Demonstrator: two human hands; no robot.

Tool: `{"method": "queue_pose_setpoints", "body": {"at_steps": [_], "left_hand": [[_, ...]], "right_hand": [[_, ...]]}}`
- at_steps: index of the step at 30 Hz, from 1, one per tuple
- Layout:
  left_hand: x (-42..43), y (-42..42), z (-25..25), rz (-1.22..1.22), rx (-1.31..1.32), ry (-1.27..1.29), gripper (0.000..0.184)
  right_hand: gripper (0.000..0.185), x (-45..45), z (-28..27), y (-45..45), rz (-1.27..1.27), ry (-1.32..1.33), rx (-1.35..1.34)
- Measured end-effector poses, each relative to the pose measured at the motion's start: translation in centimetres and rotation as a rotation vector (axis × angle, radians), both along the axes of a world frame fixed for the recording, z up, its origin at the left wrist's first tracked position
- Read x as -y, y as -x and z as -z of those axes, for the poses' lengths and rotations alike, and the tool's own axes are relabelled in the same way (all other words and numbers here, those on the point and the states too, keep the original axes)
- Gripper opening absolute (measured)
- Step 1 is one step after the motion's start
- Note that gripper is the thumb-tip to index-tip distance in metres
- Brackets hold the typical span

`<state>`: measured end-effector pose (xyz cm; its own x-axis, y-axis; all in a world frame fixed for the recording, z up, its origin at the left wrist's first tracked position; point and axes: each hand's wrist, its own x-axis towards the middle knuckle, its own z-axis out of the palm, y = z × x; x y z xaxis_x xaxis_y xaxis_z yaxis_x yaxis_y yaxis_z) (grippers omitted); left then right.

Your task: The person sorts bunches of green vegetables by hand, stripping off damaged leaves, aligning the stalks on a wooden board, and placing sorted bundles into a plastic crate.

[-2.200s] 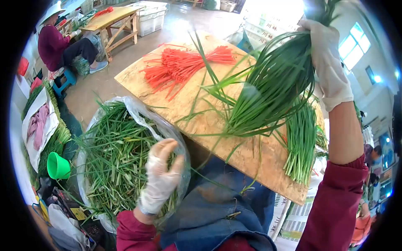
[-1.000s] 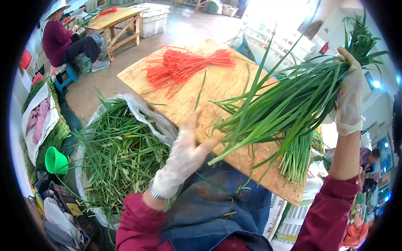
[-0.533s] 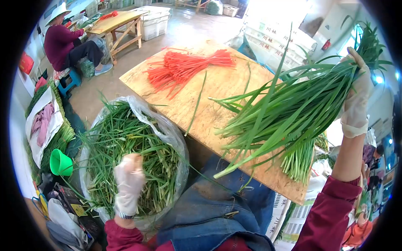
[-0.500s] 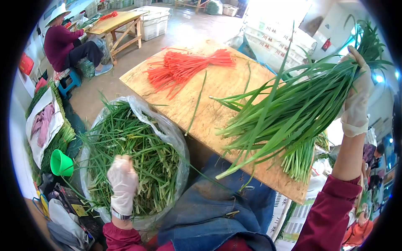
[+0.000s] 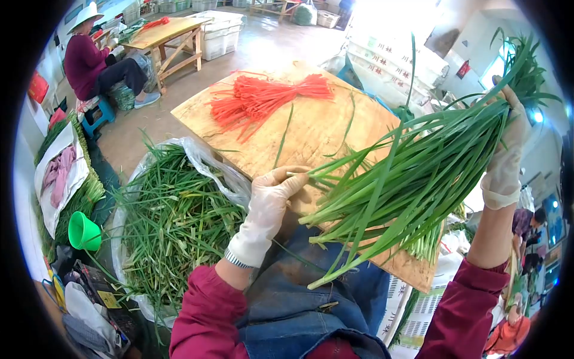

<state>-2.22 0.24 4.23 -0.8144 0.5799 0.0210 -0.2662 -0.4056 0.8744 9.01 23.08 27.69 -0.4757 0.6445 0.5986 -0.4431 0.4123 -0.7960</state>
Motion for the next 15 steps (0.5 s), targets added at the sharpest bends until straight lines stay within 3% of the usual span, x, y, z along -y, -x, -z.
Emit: {"method": "queue_pose_setpoints", "body": {"at_steps": [4,6,8,10,12,15], "left_hand": [[2.9,-1.5,-2.4,-0.075,-0.002,0.175,0.014],[5.4,-1.7,-3.6,-0.016,0.020,0.249,0.013],[8.6,-1.8,-4.5,-0.049,-0.153,0.457,0.011],[12.5,-1.4,-4.0,-0.034,-0.201,0.597,0.010],[16.2,-1.5,-3.0,-0.175,-0.180,0.737,0.010],[21.4,-1.8,-1.2,-0.369,-0.136,0.641,0.009]], "right_hand": [[0.015,0.4,0.2,0.1,-0.021,0.107,-0.021],[0.011,-2.1,-0.3,-0.3,-0.149,0.148,0.056],[0.010,-3.0,-0.3,-0.7,-0.239,0.171,0.069],[0.009,-3.2,-0.2,-1.2,-0.282,0.176,0.022],[0.013,-6.2,-0.6,-2.2,-0.380,0.072,0.069],[0.015,-2.6,-0.3,-2.3,-0.188,0.043,-0.027]]}}
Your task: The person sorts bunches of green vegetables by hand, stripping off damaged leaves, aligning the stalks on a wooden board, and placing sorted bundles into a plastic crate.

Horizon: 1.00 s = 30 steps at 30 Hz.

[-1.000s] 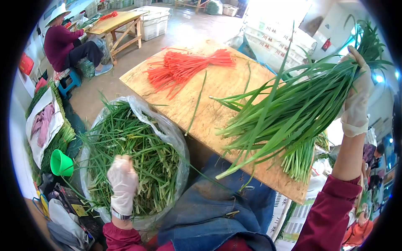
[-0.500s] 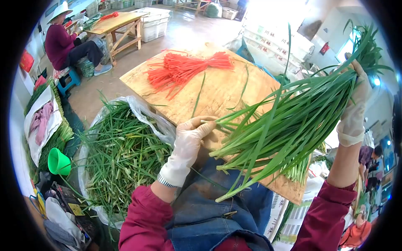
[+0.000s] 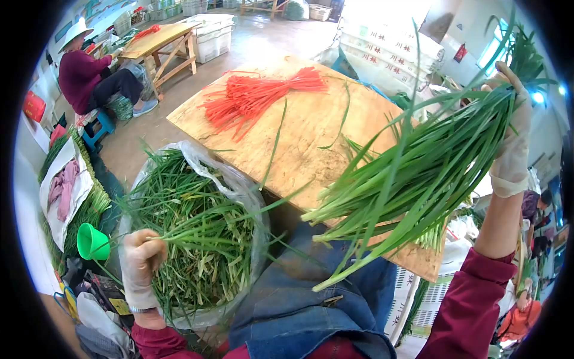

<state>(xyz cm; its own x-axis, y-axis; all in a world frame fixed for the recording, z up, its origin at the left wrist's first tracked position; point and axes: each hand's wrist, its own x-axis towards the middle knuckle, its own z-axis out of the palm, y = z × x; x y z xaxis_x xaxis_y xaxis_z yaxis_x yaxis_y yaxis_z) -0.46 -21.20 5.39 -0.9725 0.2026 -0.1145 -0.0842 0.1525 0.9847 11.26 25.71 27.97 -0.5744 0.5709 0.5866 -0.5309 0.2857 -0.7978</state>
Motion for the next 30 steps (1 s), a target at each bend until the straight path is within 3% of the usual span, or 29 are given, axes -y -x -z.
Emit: {"method": "queue_pose_setpoints", "body": {"at_steps": [4,8,11,13,15,17,19,21,23,24,25,29,30], "left_hand": [[6.4,-0.2,3.8,-0.086,0.007,-0.203,0.018],[8.7,-0.9,4.3,0.013,0.063,-0.163,0.017],[10.9,0.6,5.2,-0.022,0.183,0.341,0.020],[12.4,1.4,8.5,-0.159,-0.374,1.433,0.032],[7.8,2.4,4.9,-0.192,-0.502,1.113,0.040],[1.2,1.9,0.3,0.014,-0.559,0.636,0.047],[-3.6,1.5,-1.8,0.369,-0.211,-0.049,0.066],[-7.0,1.0,-2.6,0.648,0.000,-0.391,0.086],[-9.2,0.3,-2.4,0.749,0.108,-0.379,0.097],[-9.8,0.3,-2.2,0.813,0.139,-0.394,0.094],[-10.3,0.4,-2.7,0.807,0.197,-0.322,0.085],[-12.4,2.2,0.1,0.499,0.119,-0.088,0.068],[-13.1,2.5,0.6,0.419,0.046,-0.034,0.066]], "right_hand": [[0.025,-0.5,0.1,-0.9,0.196,-0.267,-0.011],[0.034,0.0,1.2,-1.5,0.070,-0.376,0.032],[0.049,-2.0,1.6,-1.4,-0.089,-0.366,0.067],[0.049,1.2,1.9,-0.4,-0.059,-0.312,0.130],[0.040,5.2,2.6,1.3,0.005,-0.204,0.163],[0.032,6.7,3.8,2.9,-0.015,-0.082,0.159],[0.026,7.9,4.2,5.5,0.094,0.015,0.410],[0.021,9.2,5.3,7.9,0.194,-0.009,0.533],[0.020,9.3,6.9,11.5,0.101,0.522,0.451],[0.024,8.4,8.2,13.2,0.048,0.678,0.349],[0.017,7.5,9.6,14.6,-0.006,0.686,0.254],[0.038,1.6,13.3,19.2,0.211,0.257,0.375],[0.045,3.4,11.4,17.6,0.256,0.316,0.421]]}}
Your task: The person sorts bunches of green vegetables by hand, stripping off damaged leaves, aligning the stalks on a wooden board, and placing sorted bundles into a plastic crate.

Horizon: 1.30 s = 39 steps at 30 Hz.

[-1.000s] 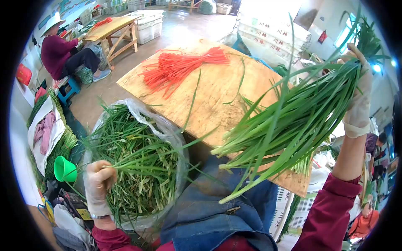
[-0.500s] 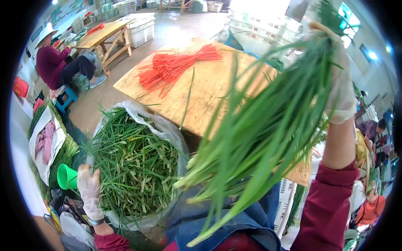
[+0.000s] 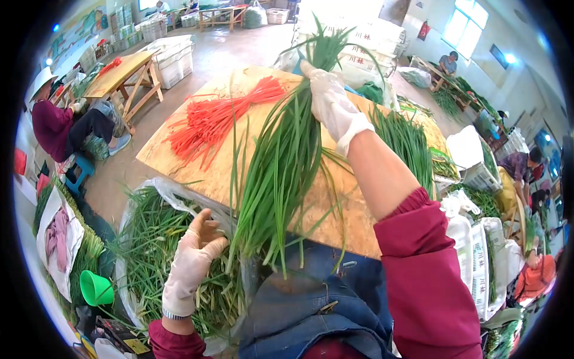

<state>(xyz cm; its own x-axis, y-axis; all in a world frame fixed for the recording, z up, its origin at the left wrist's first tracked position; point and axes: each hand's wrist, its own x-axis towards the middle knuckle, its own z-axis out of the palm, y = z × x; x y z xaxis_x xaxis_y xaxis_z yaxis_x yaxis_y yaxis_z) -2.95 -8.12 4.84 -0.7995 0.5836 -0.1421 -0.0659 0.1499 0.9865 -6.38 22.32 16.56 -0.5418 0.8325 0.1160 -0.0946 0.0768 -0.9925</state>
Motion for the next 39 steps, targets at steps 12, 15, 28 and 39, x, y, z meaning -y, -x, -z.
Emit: {"method": "queue_pose_setpoints", "body": {"at_steps": [12,15,28,39], "left_hand": [[-3.9,-1.7,-0.4,-0.169,-1.046,0.204,0.048],[-5.2,-2.7,-1.7,-0.082,-1.105,0.137,0.042],[-14.3,-1.2,-6.7,-0.042,-1.060,-0.128,0.043],[-19.0,3.0,-10.5,0.074,-1.037,-0.250,0.019]], "right_hand": [[0.032,-14.1,13.1,-6.6,-0.146,-0.632,0.986],[0.022,-11.5,16.1,-7.8,-0.015,-1.100,1.101],[0.009,-3.2,-4.4,-10.8,0.004,-1.877,0.524],[0.018,-2.6,-8.9,-13.8,0.023,-1.955,0.088]]}}
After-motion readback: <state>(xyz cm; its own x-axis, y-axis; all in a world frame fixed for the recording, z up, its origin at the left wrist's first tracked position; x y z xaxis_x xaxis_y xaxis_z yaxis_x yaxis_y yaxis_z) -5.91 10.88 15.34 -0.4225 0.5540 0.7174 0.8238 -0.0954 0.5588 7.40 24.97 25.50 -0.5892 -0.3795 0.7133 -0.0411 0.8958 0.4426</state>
